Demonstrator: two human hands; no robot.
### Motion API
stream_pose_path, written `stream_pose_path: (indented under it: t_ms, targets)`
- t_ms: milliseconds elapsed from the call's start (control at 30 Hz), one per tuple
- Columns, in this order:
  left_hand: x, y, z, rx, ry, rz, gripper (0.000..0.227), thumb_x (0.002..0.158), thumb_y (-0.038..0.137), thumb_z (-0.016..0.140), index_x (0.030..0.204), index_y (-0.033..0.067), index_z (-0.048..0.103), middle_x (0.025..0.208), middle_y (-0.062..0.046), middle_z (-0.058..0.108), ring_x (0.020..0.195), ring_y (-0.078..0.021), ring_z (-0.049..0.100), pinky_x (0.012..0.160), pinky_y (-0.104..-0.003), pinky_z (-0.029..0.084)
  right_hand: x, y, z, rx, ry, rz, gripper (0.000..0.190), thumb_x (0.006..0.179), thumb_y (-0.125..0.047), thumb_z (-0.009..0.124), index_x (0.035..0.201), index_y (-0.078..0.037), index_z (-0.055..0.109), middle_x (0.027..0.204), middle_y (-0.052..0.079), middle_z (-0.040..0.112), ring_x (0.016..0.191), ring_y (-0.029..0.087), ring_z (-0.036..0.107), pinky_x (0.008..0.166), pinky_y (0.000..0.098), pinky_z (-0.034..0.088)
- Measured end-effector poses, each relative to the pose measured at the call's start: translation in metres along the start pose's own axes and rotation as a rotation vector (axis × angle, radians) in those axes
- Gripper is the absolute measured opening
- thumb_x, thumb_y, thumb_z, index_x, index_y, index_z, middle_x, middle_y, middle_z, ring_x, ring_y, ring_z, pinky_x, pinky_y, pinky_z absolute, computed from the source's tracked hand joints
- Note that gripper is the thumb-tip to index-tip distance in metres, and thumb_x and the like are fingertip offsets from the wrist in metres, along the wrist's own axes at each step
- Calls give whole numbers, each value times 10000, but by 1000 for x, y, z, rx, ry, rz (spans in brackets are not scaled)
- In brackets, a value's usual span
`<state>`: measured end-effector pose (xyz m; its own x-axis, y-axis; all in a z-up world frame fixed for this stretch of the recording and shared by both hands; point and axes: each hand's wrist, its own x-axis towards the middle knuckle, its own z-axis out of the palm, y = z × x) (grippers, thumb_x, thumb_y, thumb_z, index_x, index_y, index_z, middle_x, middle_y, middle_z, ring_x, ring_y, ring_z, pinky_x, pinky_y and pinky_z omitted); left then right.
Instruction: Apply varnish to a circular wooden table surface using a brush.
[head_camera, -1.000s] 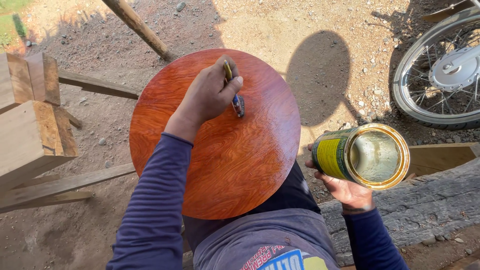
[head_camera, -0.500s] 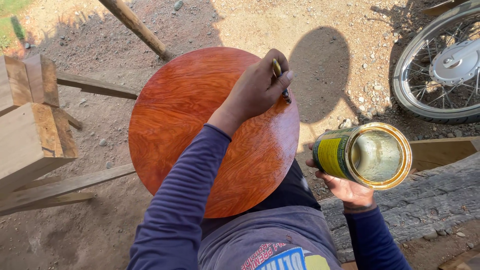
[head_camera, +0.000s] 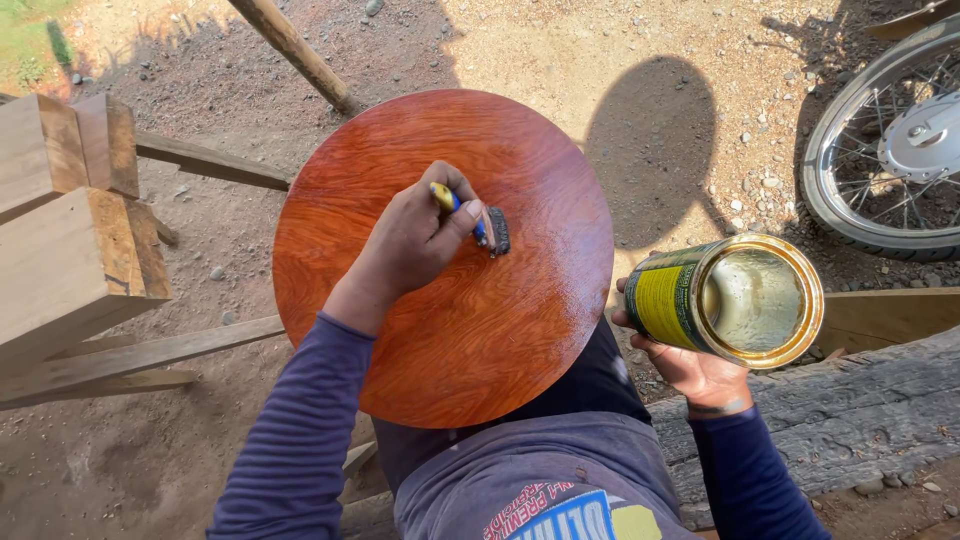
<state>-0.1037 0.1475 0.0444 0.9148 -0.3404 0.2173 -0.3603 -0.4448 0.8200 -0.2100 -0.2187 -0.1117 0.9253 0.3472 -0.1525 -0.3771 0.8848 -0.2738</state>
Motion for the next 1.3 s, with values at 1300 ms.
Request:
stream_pose_path:
  t_ms: [1300]
  targets:
    - [-61,31,-7,316,133,11,253,1006,230,730,959,63,546,720,-126,660,639,-296,686,558,-375,510,2,12,40,-459,-26,-38,665,1022,-346,612,1559,12,456,1452,281,554,1161,445,650,863,428,607]
